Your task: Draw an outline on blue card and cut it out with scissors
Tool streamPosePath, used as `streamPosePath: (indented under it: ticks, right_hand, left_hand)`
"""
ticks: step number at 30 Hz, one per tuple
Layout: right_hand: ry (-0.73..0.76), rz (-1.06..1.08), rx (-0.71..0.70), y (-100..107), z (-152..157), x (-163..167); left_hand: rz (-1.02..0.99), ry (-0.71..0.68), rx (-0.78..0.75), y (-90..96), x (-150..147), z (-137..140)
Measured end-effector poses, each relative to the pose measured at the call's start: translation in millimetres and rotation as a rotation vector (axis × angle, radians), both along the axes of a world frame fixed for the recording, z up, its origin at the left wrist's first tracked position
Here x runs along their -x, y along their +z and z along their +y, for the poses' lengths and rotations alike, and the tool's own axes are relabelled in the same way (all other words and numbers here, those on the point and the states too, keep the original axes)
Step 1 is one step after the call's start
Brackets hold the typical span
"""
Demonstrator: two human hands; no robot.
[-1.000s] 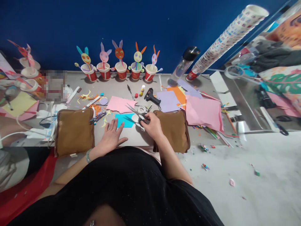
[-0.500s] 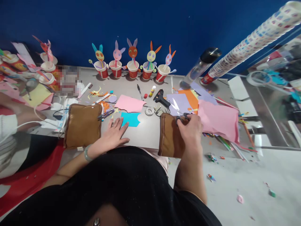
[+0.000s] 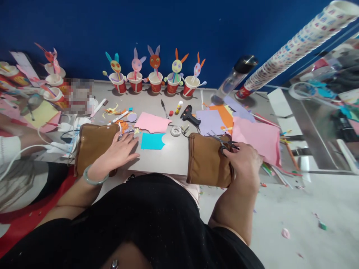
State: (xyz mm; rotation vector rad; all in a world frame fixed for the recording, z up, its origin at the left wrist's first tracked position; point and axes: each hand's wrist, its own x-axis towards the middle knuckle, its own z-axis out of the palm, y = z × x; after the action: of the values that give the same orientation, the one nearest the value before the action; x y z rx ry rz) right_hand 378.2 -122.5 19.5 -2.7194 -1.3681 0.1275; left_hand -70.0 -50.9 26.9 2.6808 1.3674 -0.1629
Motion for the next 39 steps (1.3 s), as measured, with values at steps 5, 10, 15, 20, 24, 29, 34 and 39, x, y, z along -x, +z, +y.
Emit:
streamPosePath:
  ticks: [5,10,15,20,24,29,34,39]
  right_hand:
    - [-0.068,-0.004,0.147,17.5,3.4,7.0]
    - [-0.034,0.012,0.179,23.9,5.6,13.8]
    - [-0.044,0.023,0.195,21.2,4.8,15.9]
    - [-0.017,0.040,0.203,20.2,2.4,14.0]
    - [-0.001,0.046,0.211,19.4,0.8,13.4]
    - [0.029,0.038,0.234,19.4,0.0,15.4]
    - [0.068,0.020,0.187,18.5,-0.7,18.2]
    - [0.198,-0.031,-0.127,13.3,8.2,41.4]
  left_hand:
    - [0.002,-0.067,0.106,-8.3,-9.0,-9.9]
    - [0.042,-0.119,0.172,-16.1,-23.6,-19.1]
    - [0.030,-0.146,0.139,-25.0,-29.6,-24.2]
    - [0.009,-0.159,0.081,-33.1,-32.3,-25.2]
    - [-0.006,-0.153,0.044,-27.0,-30.2,-12.2]
    - [-0.001,-0.117,-0.039,-19.9,-29.1,21.5]
    - [0.028,-0.134,-0.017,-22.1,-34.3,49.5]
    - [0.003,-0.133,0.058,-20.4,-37.3,62.9]
